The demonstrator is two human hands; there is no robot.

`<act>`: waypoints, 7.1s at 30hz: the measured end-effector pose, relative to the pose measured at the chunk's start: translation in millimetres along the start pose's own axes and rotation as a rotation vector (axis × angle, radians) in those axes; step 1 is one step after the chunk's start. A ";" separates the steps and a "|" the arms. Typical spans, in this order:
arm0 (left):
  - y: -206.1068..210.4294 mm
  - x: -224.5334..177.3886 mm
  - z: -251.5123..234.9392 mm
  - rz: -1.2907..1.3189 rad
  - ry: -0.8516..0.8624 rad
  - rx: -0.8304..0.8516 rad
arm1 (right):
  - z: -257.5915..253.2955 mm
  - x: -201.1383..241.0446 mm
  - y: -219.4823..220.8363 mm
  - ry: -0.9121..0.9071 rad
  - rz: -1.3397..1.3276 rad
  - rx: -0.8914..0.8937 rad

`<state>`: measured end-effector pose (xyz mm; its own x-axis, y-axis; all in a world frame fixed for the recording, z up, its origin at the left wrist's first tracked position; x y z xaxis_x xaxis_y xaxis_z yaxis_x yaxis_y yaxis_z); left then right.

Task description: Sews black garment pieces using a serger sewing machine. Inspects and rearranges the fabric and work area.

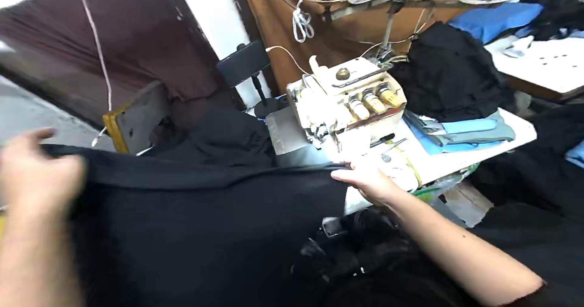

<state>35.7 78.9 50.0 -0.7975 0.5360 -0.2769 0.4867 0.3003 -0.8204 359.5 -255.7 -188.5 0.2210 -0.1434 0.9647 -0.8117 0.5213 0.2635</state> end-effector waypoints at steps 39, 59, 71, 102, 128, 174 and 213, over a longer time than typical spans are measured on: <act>216.6 -268.9 155.9 0.473 0.563 0.546 | 61.2 -57.4 5.3 -0.436 0.198 -0.068; 204.9 -279.8 221.3 0.040 0.878 0.117 | 63.7 -56.4 -11.3 -0.528 0.281 -0.128; 218.8 -282.8 214.9 0.011 0.718 0.137 | 53.7 -35.8 -28.0 -0.535 0.352 -0.238; 181.4 -257.9 300.9 0.548 0.895 -0.105 | 54.4 -52.3 -18.7 -0.045 0.082 0.010; 164.2 -255.1 300.9 0.384 0.983 -0.180 | 51.4 -43.2 -11.4 0.032 0.140 -0.001; 221.3 -232.0 157.5 -0.028 0.231 0.548 | 63.6 -125.5 62.7 0.449 0.393 0.485; 209.4 -268.0 149.2 0.188 0.621 0.303 | 11.5 -70.7 -6.0 0.206 -0.241 -0.028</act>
<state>298.1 -119.6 -122.2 -0.3160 0.9342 -0.1655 0.4038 -0.0254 -0.9145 342.6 -258.4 -258.2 0.5124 -0.0937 0.8536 -0.7082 0.5161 0.4817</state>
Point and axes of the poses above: each hand's wrist, its own z-axis away from the middle knuckle, its own y-axis out of the palm, x = y × z, the point moved 10 cm from there along -z, towards the middle knuckle, and after that the axes turned 4 degrees about -z, right-handed, at the moved point
